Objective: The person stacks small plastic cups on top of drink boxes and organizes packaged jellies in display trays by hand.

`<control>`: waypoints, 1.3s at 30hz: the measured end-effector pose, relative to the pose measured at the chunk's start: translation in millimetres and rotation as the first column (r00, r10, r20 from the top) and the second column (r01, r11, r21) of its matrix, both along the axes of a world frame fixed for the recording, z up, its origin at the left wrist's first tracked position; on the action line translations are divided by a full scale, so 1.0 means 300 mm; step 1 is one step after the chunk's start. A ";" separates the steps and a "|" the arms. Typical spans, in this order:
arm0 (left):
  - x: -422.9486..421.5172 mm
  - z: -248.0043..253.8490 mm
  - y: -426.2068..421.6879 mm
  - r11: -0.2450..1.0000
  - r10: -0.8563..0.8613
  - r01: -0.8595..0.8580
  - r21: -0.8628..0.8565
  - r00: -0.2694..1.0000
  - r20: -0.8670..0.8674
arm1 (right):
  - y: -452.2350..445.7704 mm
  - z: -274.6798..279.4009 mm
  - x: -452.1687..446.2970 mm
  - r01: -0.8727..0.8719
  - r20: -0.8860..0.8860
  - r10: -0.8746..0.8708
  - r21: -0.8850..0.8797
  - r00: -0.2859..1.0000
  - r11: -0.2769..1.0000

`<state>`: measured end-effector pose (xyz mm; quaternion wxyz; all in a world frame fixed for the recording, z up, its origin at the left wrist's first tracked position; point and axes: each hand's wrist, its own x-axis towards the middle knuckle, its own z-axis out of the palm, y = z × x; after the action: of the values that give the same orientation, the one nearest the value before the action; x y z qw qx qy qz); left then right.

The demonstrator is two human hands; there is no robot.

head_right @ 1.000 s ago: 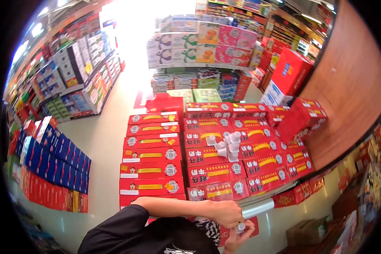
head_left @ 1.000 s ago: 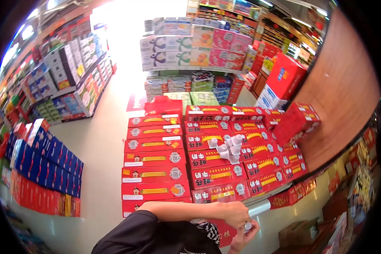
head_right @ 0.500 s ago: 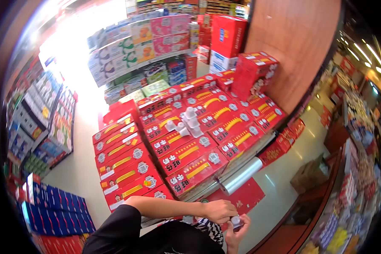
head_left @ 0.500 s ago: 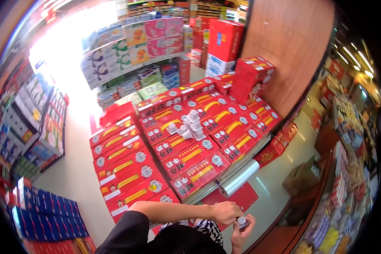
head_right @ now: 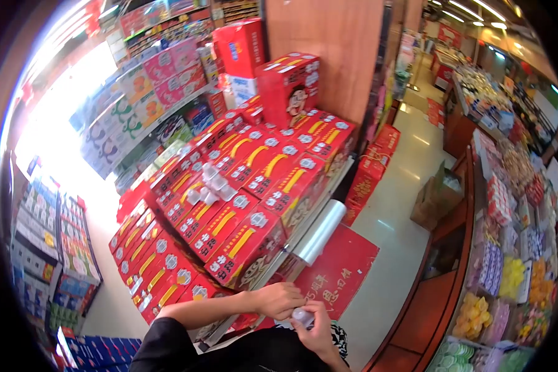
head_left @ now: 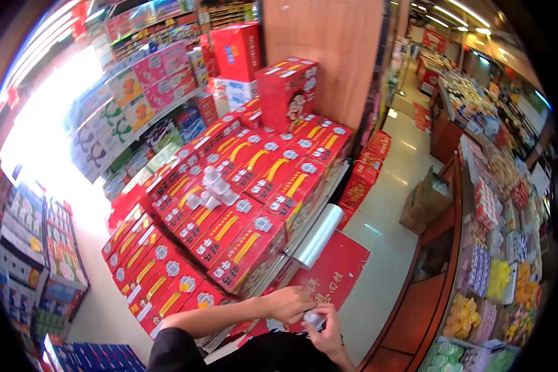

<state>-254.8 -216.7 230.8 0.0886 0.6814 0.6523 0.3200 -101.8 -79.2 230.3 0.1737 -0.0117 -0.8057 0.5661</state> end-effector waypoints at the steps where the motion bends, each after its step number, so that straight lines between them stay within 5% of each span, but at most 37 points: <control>1: 0.023 -0.001 0.008 1.000 0.001 -0.001 -0.031 1.000 -0.006 | 0.020 -0.008 0.013 -0.031 0.006 0.031 -0.015 0.999 0.999; 4: 0.099 0.008 0.041 0.994 0.049 -0.048 -0.096 0.999 0.011 | 0.092 0.040 0.055 -0.089 0.023 0.088 0.044 0.996 0.995; 11: 0.261 -0.098 0.181 0.984 0.171 -0.140 -0.108 0.906 0.387 | 0.246 -0.046 0.157 -0.011 0.068 0.023 -0.183 0.997 0.983; 14: 0.354 -0.138 0.311 0.877 0.328 -0.432 0.210 0.858 0.395 | 0.317 -0.073 0.173 -0.017 0.055 0.036 -0.315 0.998 0.949; 17: 0.395 -0.116 0.387 0.936 0.279 -0.351 0.034 0.798 0.534 | 0.401 -0.053 0.209 0.038 0.105 -0.002 -0.340 0.995 0.940; 20: 0.390 -0.052 0.466 0.964 0.219 -0.264 0.043 0.871 0.439 | 0.470 -0.048 0.255 0.057 0.019 -0.055 -0.152 0.998 0.987; 21: 0.390 -0.059 0.493 0.968 0.190 -0.243 0.056 0.865 0.465 | 0.513 -0.064 0.255 -0.042 -0.064 0.025 -0.279 0.998 0.959; 24: 0.401 -0.050 0.579 0.990 0.053 -0.099 0.099 0.918 0.392 | 0.573 -0.068 0.336 -0.036 -0.099 0.008 -0.283 0.995 0.959; 28: 0.458 -0.020 0.724 0.985 -0.150 0.101 0.141 0.901 0.408 | 0.605 -0.095 0.478 0.097 -0.092 -0.126 -0.272 0.988 0.957; 39: 0.578 -0.084 0.998 0.924 -0.341 0.383 0.017 0.800 0.494 | 0.651 -0.175 0.661 0.438 -0.077 -0.530 -0.470 0.845 0.766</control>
<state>-81.4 82.6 205.6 0.3379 0.6860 0.4792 0.4308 96.6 115.9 177.9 0.3893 -0.1999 -0.6054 0.6648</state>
